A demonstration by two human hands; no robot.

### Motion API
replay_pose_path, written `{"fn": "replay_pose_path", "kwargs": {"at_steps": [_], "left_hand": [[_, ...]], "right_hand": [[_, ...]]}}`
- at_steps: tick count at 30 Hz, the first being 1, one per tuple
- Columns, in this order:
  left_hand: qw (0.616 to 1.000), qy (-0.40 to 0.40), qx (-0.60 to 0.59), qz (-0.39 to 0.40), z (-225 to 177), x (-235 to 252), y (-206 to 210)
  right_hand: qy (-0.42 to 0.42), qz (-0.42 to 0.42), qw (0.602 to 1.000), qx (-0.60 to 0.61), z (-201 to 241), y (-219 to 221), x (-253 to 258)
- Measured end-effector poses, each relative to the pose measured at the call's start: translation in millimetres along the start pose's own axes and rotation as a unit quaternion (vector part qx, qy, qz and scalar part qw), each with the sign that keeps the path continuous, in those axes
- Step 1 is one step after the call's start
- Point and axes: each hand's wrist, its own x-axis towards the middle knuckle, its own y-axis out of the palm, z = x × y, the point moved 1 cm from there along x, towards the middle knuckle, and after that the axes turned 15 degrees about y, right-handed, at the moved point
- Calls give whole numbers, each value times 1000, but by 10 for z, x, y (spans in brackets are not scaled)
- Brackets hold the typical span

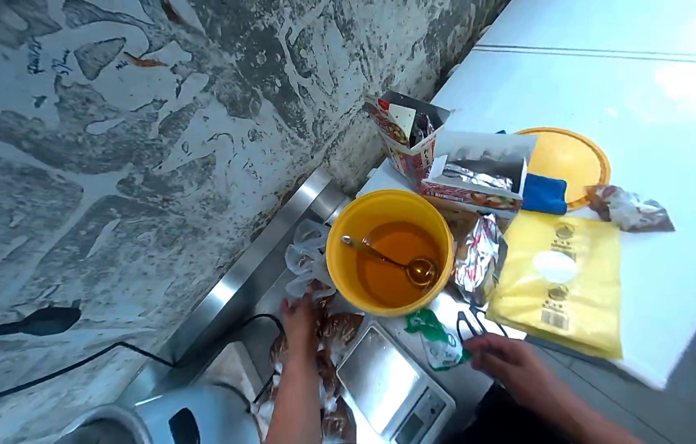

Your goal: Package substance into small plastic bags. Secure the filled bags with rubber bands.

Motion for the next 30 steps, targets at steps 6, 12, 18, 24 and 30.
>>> {"fn": "replay_pose_path", "kwargs": {"at_steps": [6,12,18,24,30], "left_hand": [[975,-147,-124,-110,95,168,438],[957,-119,-202,-170,-178,-51,292],[945,-103,-239,-195,-353,-261,39],[947,-49,-289,-132,-431,-558,-245],[940,-18,-339,39,-555,-1272,-805]], "right_hand": [[8,16,1000,1,139,-245,86],[28,59,998,-19,125,-156,114],[-19,105,992,-65,232,125,249],[-58,151,980,-119,576,572,128],[-22,173,984,-38,978,1174,-146]]}}
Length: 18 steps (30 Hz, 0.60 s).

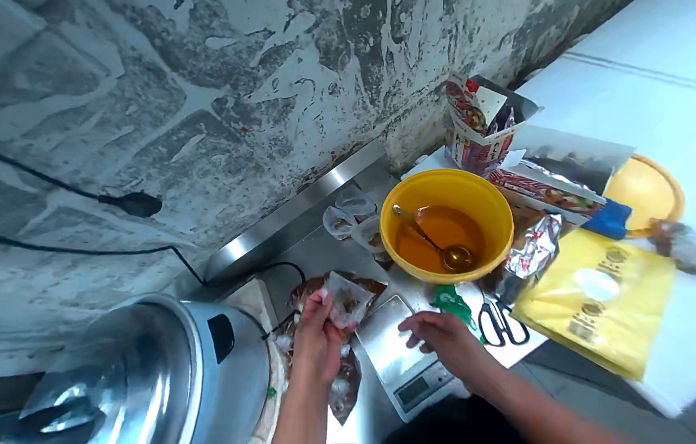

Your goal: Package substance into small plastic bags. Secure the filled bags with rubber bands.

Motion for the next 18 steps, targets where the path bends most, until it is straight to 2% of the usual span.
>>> {"fn": "replay_pose_path", "kwargs": {"at_steps": [3,5,8,11,14,16,18], "left_hand": [[997,-27,-33,67,-84,-423,-275],[991,-42,-58,113,-66,-665,-501],[982,-67,-74,158,22,-965,-858],[978,-94,-95,158,62,-1187,-1192],[984,-78,-58,149,62,-1329,-1489],[988,-30,62,139,74,-1396,-1670],[967,30,227,111,85,-1451,-1793]], "right_hand": [[63,-13,996,54,140,363,45],[115,6,992,52,116,614,46],[172,65,983,25,-95,924,-10],[224,115,967,30,-318,1108,-112],[194,104,975,-2,-386,1258,-222],[127,20,987,-99,-308,1377,-324],[66,-79,966,-238,-192,1477,-452]]}}
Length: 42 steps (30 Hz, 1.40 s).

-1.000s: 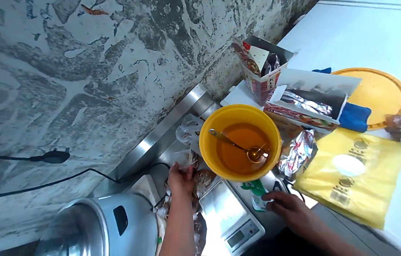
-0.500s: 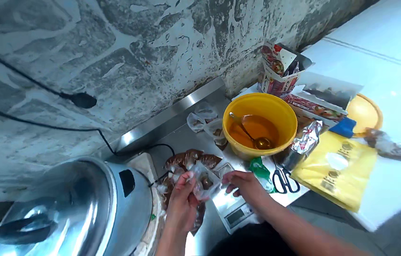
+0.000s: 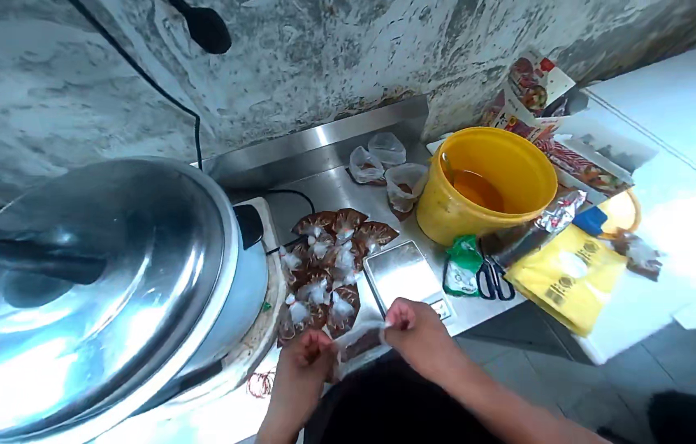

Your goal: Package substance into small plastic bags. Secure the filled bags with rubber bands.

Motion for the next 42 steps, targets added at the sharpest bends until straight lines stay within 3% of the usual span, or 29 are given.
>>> {"fn": "replay_pose_path", "kwargs": {"at_steps": [2,4,10,12,16,21,24,27,30,32,34,36,38,40,42], "left_hand": [[989,32,142,-33,26,-90,-20],[974,62,216,-39,-57,-146,-12],[944,175,279,-19,-369,-180,-103],[937,184,296,-17,-366,-157,-115],[939,195,282,-4,-366,-158,-107],[954,132,270,8,-213,-153,-102],[953,198,228,2,-198,-158,-119],[941,256,198,95,-95,-39,-203],[899,270,293,181,2,74,-136],[881,285,321,199,83,120,-71],[891,310,297,149,182,160,-18],[918,288,249,107,204,200,6],[938,251,215,100,210,208,4],[946,235,193,109,215,205,-3],[947,234,181,124,173,228,20]], "right_hand": [[-32,-75,993,-81,63,23,-152],[-50,-90,987,-122,101,15,-252],[-127,-81,981,-126,160,-64,-497],[-109,-61,982,-142,169,-61,-466],[-82,-34,983,-158,107,-54,-365],[-18,27,992,-123,-39,-33,-144],[-11,27,994,-108,-69,-40,-122],[-13,43,995,-92,-50,-41,-73],[-9,58,997,-43,-12,-29,-39],[-21,73,997,34,-30,-14,-15],[-70,97,979,163,-93,-7,4],[-144,142,923,327,-172,-34,25],[-194,151,888,388,-249,-106,80],[-197,95,937,273,-354,-169,184],[-169,73,982,40,-464,-136,335]]}}
